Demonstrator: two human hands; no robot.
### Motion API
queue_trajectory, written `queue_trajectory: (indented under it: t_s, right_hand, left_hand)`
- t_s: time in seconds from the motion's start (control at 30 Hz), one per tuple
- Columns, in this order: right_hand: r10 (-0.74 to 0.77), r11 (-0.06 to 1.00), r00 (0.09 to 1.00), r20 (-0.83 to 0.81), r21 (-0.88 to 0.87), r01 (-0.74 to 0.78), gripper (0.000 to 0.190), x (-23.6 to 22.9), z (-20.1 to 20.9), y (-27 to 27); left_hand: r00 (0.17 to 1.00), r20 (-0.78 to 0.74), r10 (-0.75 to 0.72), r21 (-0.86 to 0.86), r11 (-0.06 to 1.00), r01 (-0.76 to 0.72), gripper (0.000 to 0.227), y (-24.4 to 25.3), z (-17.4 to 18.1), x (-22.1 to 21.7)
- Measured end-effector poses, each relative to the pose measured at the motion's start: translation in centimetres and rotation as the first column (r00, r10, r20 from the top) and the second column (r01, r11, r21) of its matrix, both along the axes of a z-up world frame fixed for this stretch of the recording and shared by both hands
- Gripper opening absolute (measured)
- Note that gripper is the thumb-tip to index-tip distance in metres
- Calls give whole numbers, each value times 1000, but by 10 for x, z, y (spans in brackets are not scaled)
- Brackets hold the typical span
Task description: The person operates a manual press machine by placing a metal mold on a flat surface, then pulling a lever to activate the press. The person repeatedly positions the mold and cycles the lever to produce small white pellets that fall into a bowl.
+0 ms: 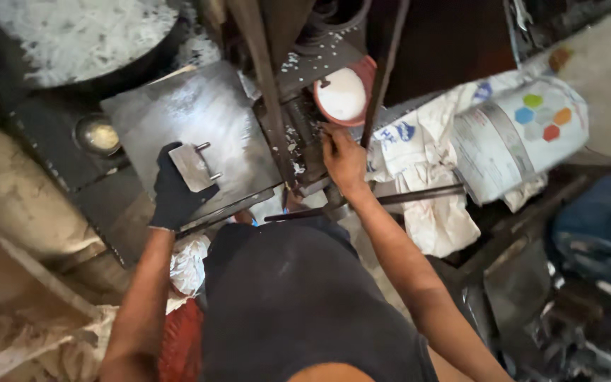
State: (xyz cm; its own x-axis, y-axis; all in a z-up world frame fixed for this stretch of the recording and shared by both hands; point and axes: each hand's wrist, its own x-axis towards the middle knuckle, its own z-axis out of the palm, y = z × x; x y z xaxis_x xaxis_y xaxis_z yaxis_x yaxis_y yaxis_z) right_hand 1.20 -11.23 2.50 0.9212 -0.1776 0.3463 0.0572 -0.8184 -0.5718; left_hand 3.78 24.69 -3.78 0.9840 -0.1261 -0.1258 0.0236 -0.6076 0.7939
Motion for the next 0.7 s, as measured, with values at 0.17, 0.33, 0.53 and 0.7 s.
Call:
queue_trajectory:
  t_s: [0.17,0.33,0.53,0.7]
  right_hand:
    - [-84,996,996,-13,-45,83,14,-1,-10,0]
    - [-112,994,992,-61,3,112,18,-5,-15,-4]
    - [-99,994,995,-13,37,99,22,-10,-15,-13]
    - [-19,995,998,-66,94,26,22,-8,-13,-18]
  left_hand:
    - [1000,-18,18,-266,964,-23,83,-7,-11,11]
    - [750,-651,-120,-724,396,-565,50,-25,-57,33]
    - [769,-579,-270,-787,433,-441,46,-38,1,40]
    - [885,197,-422,366,869,332,84,-57,99,38]
